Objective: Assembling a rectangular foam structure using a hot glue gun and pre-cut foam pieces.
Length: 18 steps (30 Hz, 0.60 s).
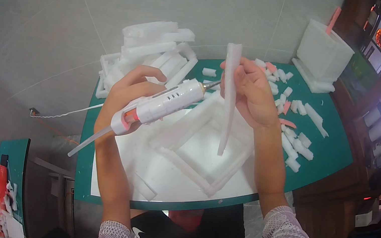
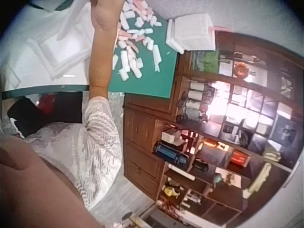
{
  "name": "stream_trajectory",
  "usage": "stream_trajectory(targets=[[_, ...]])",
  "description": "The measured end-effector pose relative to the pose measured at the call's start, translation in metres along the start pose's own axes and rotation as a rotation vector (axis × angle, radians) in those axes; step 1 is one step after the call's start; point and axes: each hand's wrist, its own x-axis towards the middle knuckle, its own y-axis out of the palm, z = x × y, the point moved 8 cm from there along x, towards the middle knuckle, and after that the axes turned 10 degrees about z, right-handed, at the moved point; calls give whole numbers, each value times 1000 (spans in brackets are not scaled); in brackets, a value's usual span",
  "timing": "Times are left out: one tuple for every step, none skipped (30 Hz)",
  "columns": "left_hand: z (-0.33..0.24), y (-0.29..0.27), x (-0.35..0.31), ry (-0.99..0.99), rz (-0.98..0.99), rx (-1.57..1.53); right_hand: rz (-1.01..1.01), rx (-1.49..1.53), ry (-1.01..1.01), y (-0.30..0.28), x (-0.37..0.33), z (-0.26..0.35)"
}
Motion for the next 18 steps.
stream_trajectory(targets=[[-1,2,1,-12,32,-35,-17,18,-12,-2,0,2],[-1,3,1,-26,63,-68,-32,37,-25,-3,1,3],[-1,3,1,-26,64,-68,-33,38,-25,-3,1,3],[-3,3,1,-9,80,-45,-36,35,-38,-3,1,5],[-4,4,1,8,96,-22,-39,32,-52,-3,1,6],[-4,3,0,8,96,-21,-39,32,-53,-2,2,6],[-5,2,0,9,108,-20,-60,29,-55,-2,2,7],[-3,5,0,10,123,-22,-84,26,-54,-4,1,6],[-3,6,1,10,125,-24,-88,27,-53,-6,0,5],[-4,7,3,22,145,-17,-84,22,-49,-7,0,5],[-7,8,3,34,162,-8,-78,17,-45,-6,0,5],[-7,8,3,34,163,-9,-79,17,-45,-5,0,6],[-6,8,2,30,168,-7,-81,16,-45,-3,0,6],[-6,8,2,25,173,-5,-83,16,-45,-2,0,7],[-7,8,2,25,174,-5,-84,16,-45,-2,0,7],[-8,8,3,35,171,14,-81,15,-48,-2,0,7],[-9,8,3,46,167,34,-78,14,-51,-2,0,7],[-10,8,3,46,168,33,-79,15,-51,-2,0,6]])
